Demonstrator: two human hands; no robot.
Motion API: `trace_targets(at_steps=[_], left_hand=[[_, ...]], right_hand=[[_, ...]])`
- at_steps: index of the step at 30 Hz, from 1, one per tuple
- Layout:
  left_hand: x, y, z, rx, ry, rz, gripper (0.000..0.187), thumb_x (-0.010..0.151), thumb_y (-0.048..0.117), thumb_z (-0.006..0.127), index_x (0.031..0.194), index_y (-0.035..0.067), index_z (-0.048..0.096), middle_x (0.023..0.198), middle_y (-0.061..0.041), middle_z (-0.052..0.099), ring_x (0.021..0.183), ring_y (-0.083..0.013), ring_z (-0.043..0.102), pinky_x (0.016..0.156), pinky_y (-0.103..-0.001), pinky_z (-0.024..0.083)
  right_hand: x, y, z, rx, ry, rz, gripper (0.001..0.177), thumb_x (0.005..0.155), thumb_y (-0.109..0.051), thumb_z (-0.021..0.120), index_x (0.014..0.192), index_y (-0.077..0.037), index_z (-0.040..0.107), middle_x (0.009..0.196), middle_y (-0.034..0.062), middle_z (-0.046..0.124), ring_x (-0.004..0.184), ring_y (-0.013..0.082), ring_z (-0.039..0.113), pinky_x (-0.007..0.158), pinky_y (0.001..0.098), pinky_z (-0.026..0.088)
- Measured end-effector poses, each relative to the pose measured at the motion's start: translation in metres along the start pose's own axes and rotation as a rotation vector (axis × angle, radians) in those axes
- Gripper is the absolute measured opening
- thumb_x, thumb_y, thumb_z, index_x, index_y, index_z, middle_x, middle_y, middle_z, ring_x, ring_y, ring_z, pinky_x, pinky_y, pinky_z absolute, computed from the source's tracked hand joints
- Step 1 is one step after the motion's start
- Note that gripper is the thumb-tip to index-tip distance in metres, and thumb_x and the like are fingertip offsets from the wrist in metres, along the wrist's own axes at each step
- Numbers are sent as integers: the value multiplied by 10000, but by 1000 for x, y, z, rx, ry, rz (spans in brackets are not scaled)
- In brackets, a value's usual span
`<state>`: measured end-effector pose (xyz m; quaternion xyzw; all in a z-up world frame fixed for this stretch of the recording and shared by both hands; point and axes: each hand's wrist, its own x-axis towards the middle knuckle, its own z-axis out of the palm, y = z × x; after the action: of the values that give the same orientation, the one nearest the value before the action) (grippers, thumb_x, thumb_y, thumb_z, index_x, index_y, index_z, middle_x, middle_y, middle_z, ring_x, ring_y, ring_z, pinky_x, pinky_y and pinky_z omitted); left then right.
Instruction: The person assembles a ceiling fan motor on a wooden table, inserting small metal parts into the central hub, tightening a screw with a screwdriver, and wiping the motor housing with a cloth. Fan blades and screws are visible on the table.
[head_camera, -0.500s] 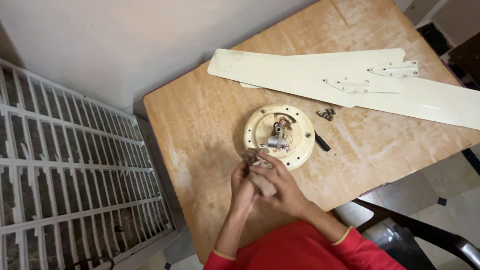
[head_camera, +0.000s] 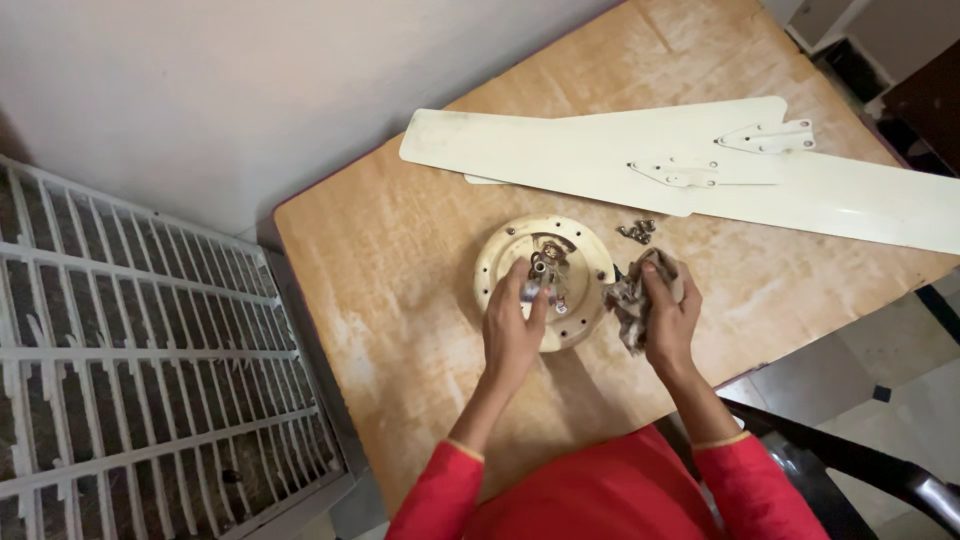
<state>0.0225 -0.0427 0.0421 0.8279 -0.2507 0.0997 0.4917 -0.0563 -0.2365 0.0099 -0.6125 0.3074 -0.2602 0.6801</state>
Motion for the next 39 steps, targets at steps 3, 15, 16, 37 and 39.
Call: trace_targets(at_steps=[3, 15, 16, 37, 39], left_hand=[[20, -10, 13, 127, -130, -136, 280, 936, 169, 739, 1147, -13, 720, 1062, -214, 727, 959, -379, 712, 831, -432, 566], [33, -21, 25, 137, -170, -152, 142, 886, 106, 726, 958, -16, 738, 930, -206, 703, 838, -404, 678, 741, -460, 536], [32, -21, 26, 130, -163, -136, 142, 894, 93, 715, 975, -22, 734, 940, -211, 699, 845, -407, 677, 747, -460, 537], [36, -27, 28, 164, -225, 47, 312, 783, -123, 622, 1038, 17, 733, 988, -177, 698, 930, -370, 681, 835, -437, 547], [37, -29, 28, 141, -256, 36, 295, 811, -129, 631, 1045, 16, 737, 981, -172, 700, 923, -363, 682, 827, -430, 548]], right_hand=[[11, -11, 5, -54, -9, 86, 276, 977, -161, 603, 1230, -51, 618, 1057, 104, 653, 813, 155, 616, 680, 303, 518], [61, 27, 84, -460, -539, -502, 625, 710, 100, 657, 1302, -96, 686, 1428, 180, 593, 1359, 387, 514, 1146, 453, 406], [64, 32, 87, -555, -575, -516, 620, 705, 99, 677, 1287, -111, 709, 1420, 165, 604, 1349, 395, 519, 1145, 459, 406], [-37, 43, 31, -966, -538, -726, 360, 750, -27, 710, 1106, -78, 722, 1381, 147, 613, 1179, 368, 571, 1018, 428, 499], [-49, 44, 40, -894, -613, -877, 378, 694, -68, 698, 1070, -77, 734, 1314, 137, 617, 1205, 398, 566, 1018, 443, 497]])
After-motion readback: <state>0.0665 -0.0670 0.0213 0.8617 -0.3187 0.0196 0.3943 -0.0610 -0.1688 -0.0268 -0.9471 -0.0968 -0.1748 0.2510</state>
